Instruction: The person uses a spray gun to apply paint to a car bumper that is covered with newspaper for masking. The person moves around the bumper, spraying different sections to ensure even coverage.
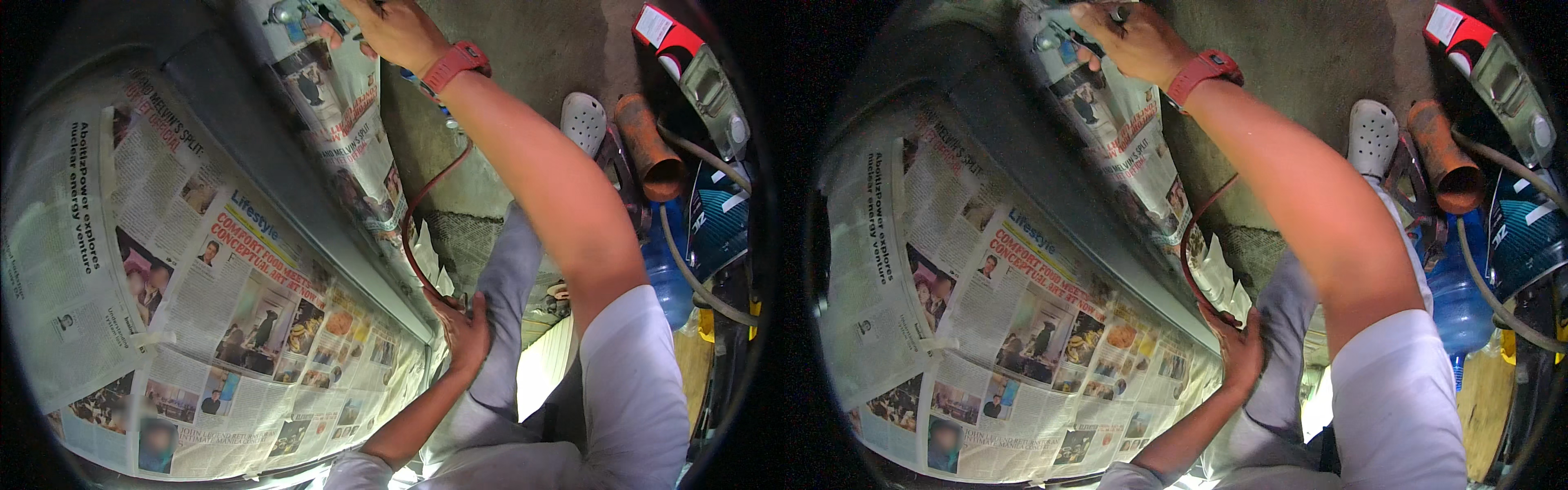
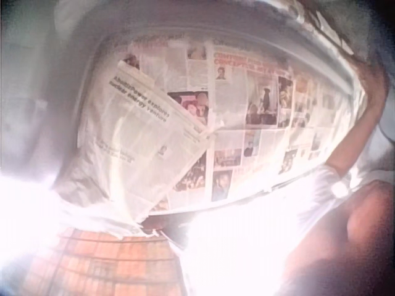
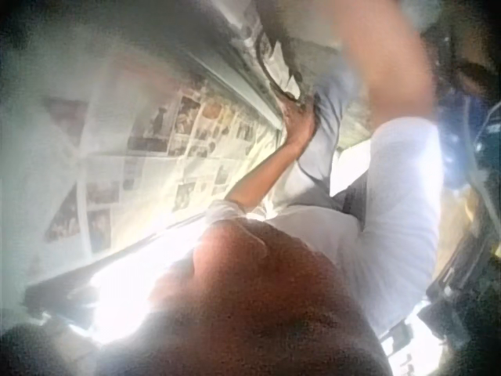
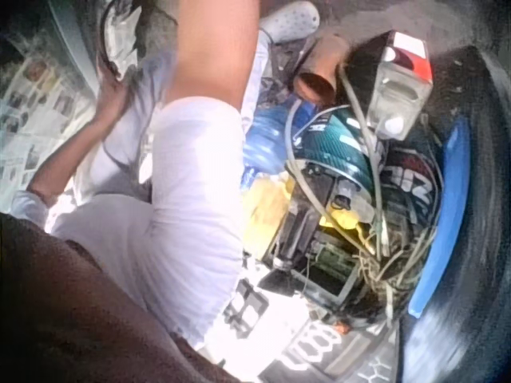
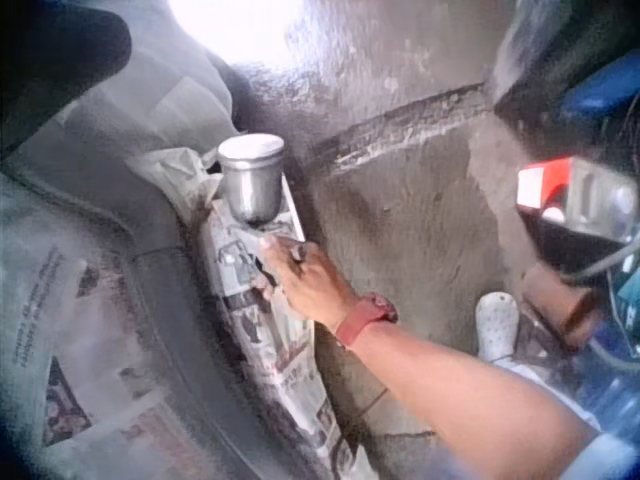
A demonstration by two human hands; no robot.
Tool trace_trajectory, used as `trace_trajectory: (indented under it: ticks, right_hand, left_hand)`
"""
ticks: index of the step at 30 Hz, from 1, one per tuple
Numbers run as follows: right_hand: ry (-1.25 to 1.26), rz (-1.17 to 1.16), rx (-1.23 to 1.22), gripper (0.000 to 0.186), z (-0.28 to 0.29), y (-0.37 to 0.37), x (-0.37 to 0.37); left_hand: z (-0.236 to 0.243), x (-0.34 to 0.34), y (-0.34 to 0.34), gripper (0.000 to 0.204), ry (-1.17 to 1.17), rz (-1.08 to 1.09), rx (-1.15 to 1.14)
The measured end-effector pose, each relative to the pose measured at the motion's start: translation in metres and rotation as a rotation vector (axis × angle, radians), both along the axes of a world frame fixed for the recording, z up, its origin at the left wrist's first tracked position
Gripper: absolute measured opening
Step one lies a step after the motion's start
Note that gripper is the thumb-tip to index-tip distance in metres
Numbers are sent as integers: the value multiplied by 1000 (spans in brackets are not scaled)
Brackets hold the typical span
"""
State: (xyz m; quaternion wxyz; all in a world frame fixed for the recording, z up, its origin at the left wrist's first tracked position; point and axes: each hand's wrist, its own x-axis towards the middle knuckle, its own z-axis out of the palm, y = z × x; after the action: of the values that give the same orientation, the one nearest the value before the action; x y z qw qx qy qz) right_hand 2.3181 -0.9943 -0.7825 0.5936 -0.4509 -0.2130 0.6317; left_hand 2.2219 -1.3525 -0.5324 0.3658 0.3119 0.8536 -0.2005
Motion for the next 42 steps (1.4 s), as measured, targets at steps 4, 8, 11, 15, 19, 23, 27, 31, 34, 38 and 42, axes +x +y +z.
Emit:
trace_trajectory:
  ticks: [4, 8, 11, 15, 19, 23, 27, 31, 34, 38, 42]
  right_hand:
    - [-74, 260, -130, 65, 9, -54, -3]
    - [118, 581, -165, 61, 11, -104, -12]
    - [190, 686, -97, 57, 3, -151, -40]
    - [196, 815, -66, 58, 15, -161, -54]
    - [63, 683, -77, 61, 14, -133, -57]
    - [17, 281, -75, 56, 5, -75, -36]
    - [-205, 60, -20, 53, 17, -12, 9]
    - [-25, -103, -7, 52, 34, 38, 32]
    - [-173, -63, 85, 50, 49, 44, 50]
    - [-282, -15, 197, 48, 93, 3, 57]
    - [-397, 354, 159, 47, 134, -61, 69]
  left_hand:
    - [0, -1, 1, 105, 12, -2, 10]
    - [2, 2, 10, 105, 18, 92, -67]
    - [1, 2, 9, 106, 12, 90, -79]
    - [-3, -3, -4, 106, 3, 24, -54]
    - [-1, 3, 8, 108, 47, -37, -174]
    - [-2, 4, 6, 111, 0, 19, -80]
    - [-2, 6, 6, 113, -13, 10, -29]
    - [-2, 6, 3, 110, -25, -35, 13]
    - [-7, -2, -12, 108, -1, -195, 46]
    - [-6, 4, -11, 105, -33, -96, 45]
    - [-3, 15, -1, 97, -9, -137, -17]
